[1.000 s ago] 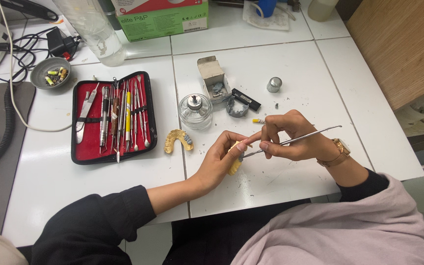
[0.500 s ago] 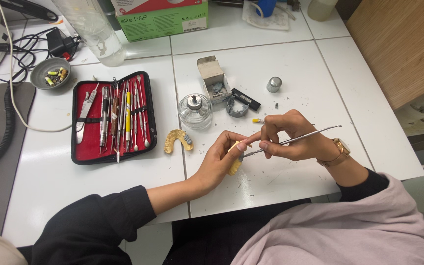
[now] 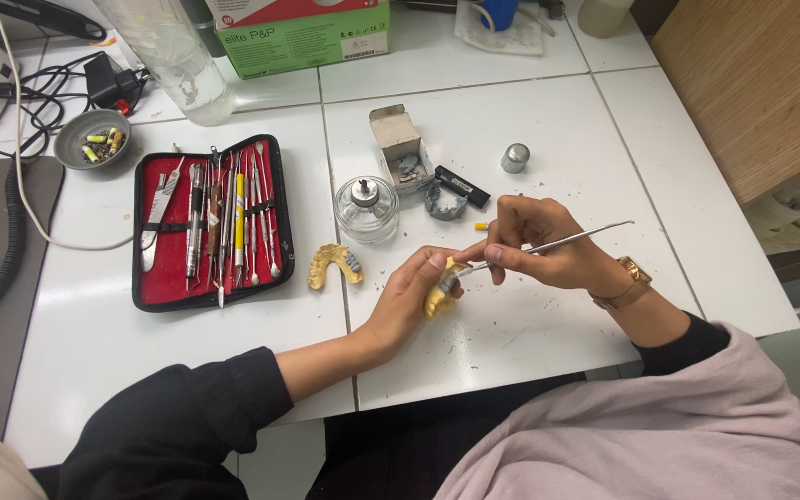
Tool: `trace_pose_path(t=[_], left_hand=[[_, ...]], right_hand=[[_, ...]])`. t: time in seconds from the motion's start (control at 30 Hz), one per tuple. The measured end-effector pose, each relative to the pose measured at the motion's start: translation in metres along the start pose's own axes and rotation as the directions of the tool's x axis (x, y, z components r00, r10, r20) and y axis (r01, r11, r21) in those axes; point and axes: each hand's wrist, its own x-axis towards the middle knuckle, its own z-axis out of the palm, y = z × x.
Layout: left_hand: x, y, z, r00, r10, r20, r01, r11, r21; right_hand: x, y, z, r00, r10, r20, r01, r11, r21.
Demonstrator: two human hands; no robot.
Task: The person holds a yellow dental cast with a partial denture framework in one hand and uses a heated wax spatula to add and shape wax around the framework, repeatedly dipping the tool into a small glass jar of molten wax and working the wax along the teeth. A second cast and a tray of dental instruments sit on the bench nearby.
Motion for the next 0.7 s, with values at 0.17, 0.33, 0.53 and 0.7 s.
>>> trace_pose_path(t=[0.17, 0.33, 0.53, 0.7], left_hand=[[0.005, 0.003, -0.003, 0.997, -0.078, 0.024, 0.082, 0.98, -0.179], [0.005, 0.006, -0.003, 0.994, -0.099, 0.046, 0.107, 0.964, -0.242], [0.007, 0.004, -0.005, 0.994, -0.1, 0.041, 0.107, 0.96, -0.26], [0.007, 0.003, -0.006, 0.987, -0.161, -0.009, 0.151, 0.941, -0.302]], right_hand=[[0.002, 0.005, 0.005, 0.993, -0.112, -0.018, 0.11, 0.99, -0.083], [0.001, 0.0, 0.013, 0.988, -0.152, -0.035, 0.123, 0.896, -0.427], [0.002, -0.005, 0.019, 0.983, -0.184, -0.02, 0.161, 0.9, -0.406], [0.003, -0.004, 0.019, 0.974, -0.224, 0.022, 0.214, 0.893, -0.397]])
